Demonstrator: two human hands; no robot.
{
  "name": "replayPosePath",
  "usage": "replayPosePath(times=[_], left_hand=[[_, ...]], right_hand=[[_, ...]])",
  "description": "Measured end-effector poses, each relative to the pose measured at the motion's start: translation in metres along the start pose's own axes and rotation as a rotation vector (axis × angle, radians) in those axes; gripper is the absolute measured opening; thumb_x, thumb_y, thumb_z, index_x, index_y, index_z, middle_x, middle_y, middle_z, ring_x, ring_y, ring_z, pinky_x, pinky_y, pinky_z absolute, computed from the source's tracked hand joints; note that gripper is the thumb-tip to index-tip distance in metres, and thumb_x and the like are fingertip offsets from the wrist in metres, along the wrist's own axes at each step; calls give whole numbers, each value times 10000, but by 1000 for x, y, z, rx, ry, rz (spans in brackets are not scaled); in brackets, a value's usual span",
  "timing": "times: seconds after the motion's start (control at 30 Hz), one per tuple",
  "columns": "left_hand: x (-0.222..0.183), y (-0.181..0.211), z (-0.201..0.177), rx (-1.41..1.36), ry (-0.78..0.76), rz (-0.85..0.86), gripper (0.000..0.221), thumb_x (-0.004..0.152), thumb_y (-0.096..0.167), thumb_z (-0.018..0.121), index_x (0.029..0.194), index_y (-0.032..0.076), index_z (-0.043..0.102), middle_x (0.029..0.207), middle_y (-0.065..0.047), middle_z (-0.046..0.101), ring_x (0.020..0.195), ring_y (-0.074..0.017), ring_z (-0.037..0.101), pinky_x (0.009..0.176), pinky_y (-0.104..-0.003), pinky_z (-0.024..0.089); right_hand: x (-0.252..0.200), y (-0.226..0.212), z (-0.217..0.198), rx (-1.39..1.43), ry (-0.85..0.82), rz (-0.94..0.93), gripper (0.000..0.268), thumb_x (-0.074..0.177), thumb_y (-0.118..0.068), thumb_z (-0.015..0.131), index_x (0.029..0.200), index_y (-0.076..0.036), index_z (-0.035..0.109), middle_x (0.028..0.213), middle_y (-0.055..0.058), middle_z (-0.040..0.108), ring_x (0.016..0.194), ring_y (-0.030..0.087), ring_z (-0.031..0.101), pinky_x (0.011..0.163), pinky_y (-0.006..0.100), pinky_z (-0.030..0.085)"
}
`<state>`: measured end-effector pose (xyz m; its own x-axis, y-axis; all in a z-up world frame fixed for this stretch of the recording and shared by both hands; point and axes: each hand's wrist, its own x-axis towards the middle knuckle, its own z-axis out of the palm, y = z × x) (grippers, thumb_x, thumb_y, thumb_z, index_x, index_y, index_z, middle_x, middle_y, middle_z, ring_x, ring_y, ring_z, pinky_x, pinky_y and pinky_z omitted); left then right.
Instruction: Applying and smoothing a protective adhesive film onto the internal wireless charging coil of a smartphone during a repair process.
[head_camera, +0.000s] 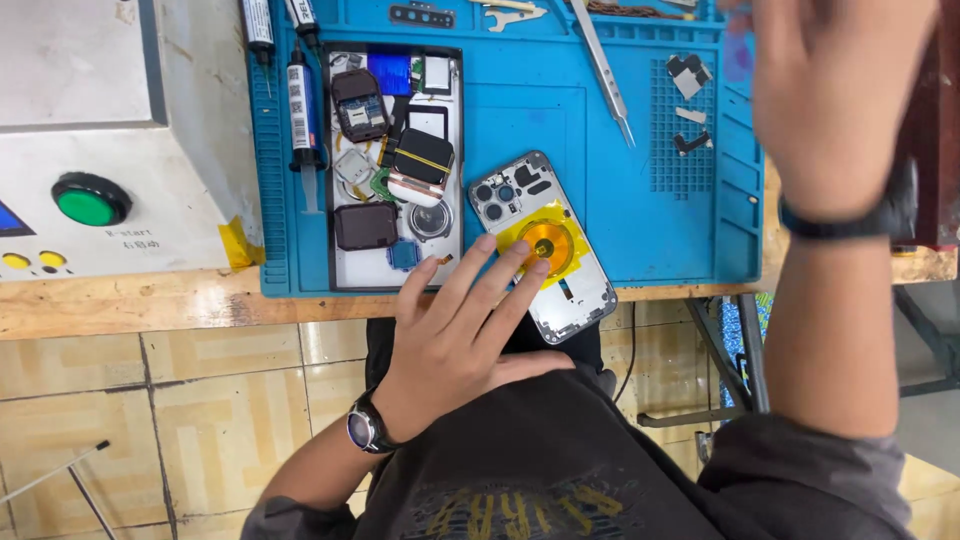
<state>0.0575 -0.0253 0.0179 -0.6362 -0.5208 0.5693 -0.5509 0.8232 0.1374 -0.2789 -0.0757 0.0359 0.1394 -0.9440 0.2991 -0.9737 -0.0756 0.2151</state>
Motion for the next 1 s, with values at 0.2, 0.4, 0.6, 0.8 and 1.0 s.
replayPosePath(times=[0.2, 0.4, 0.6, 0.8, 1.0], left_hand=[[13, -4, 1, 54, -217, 103, 1005, 841, 902, 250, 1396, 87, 447, 1392, -50, 519, 1312, -194, 439, 1068, -410, 247], [26, -8, -2, 68, -223, 119, 1021, 822, 927, 303, 1325, 73, 550, 1342, -72, 557, 1281, -227, 460, 1050, -418, 316], [21, -9, -9, 18, -138, 25, 791, 901, 754, 322, 1191, 86, 631, 1196, -46, 657, 1141, -216, 603, 969, -393, 379], [16, -12, -7, 4, -180, 23, 802, 903, 775, 346, 1236, 89, 597, 1257, -31, 625, 1188, -189, 567, 974, -393, 376], [16, -12, -3, 26, -141, 13, 776, 924, 749, 316, 1194, 102, 649, 1230, -2, 646, 1186, -175, 565, 1009, -379, 308]], right_hand=[[-47, -107, -85, 837, 8, 92, 110, 998, 94, 581, 1106, 112, 580, 979, 238, 606, 800, 243, 639, 648, 269, 504], [-50, -128, -65, 825, 61, 142, 42, 953, 59, 618, 993, 67, 605, 960, 209, 638, 891, 331, 612, 800, 382, 475], [-38, -131, -55, 789, 63, -12, 113, 961, 66, 585, 1037, 39, 665, 975, 173, 625, 841, 285, 557, 780, 370, 407], [-36, -133, -49, 729, 55, -105, 194, 983, 44, 581, 1153, -11, 657, 988, 148, 607, 855, 293, 531, 759, 376, 415], [-34, -134, -49, 724, 32, -116, 196, 981, -14, 553, 1125, -44, 683, 983, 121, 603, 864, 279, 536, 780, 369, 419]])
